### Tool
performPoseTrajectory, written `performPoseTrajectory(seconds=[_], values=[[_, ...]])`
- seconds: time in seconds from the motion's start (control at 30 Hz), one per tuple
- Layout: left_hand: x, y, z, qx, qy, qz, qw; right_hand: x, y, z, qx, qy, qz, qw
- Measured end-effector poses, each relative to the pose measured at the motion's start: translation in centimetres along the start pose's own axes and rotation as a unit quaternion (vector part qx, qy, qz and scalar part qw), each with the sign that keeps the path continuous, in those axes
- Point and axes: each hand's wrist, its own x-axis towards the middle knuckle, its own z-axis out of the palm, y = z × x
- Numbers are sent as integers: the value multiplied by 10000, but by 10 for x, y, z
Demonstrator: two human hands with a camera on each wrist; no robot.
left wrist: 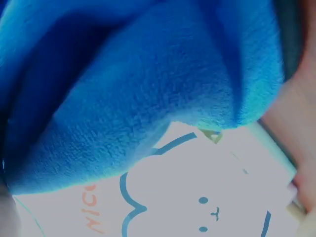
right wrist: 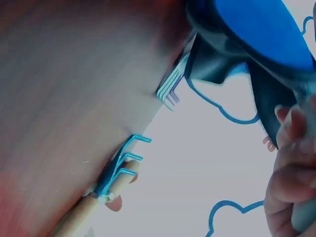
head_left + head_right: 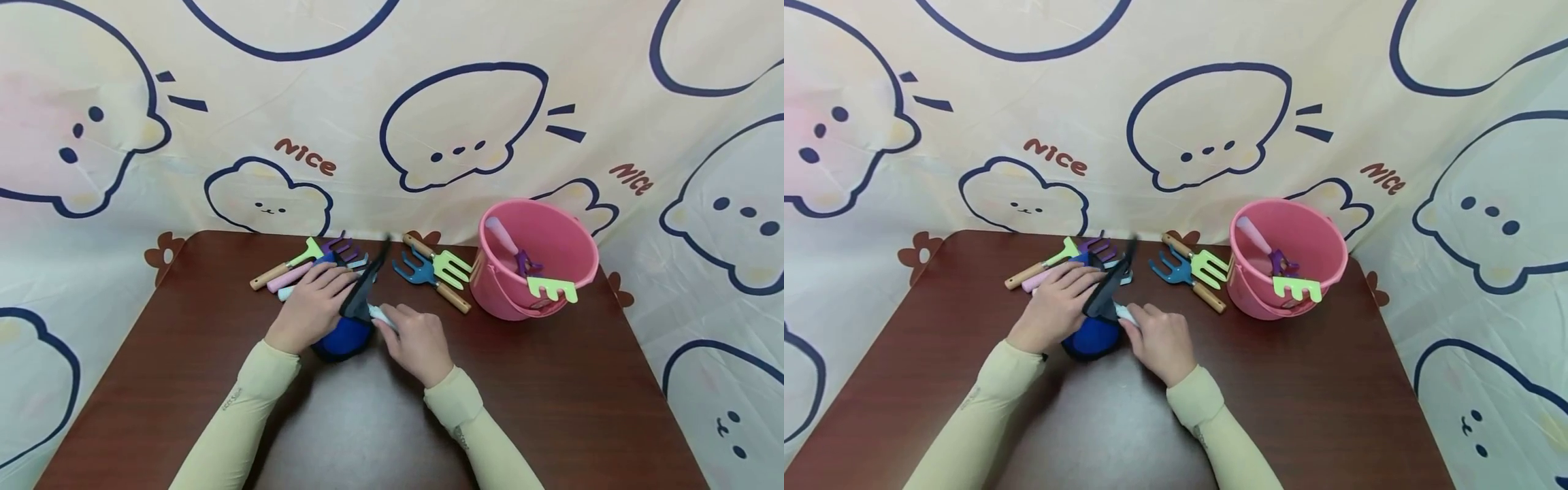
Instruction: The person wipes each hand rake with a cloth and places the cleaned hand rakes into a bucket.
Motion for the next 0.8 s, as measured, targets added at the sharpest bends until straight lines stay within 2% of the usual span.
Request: performPoseTrajectory(seconds=[0.03,0.1,0.27,0.4,0.5,0.57,0.63,0.67,0.7,0.73,0.77,0.8], values=[[0,-1,1,82,-152,235,9996,1,1,-3,-44,-77,-101,9999],[-3,-3,2,174,-234,443,9986,2,5,-7,-70,-253,-261,9993],[-7,-11,1,-37,-327,510,9982,4,15,-16,-22,-526,-400,9978],[-11,-17,0,-331,-261,308,9986,4,22,-18,-48,-473,-444,9979],[-15,-19,1,-564,-74,55,9984,4,24,-20,-18,-435,-453,9980],[-16,-18,2,-762,78,-199,9969,4,26,-22,53,-456,-442,9980],[-18,-17,3,-1014,379,-654,9920,5,27,-24,156,-467,-390,9980],[-18,-16,4,-1121,601,-983,9870,5,29,-25,163,-449,-355,9982],[-19,-15,4,-1232,859,-1395,9788,5,30,-27,194,-405,-307,9985],[-18,-15,3,-1446,1074,-1882,9655,5,32,-28,199,-341,-234,9989],[-19,-14,3,-1709,1297,-2393,9470,5,34,-30,235,-241,-143,9993],[-18,-13,2,-2098,1456,-2938,9211,4,35,-31,292,-128,-30,9995]])
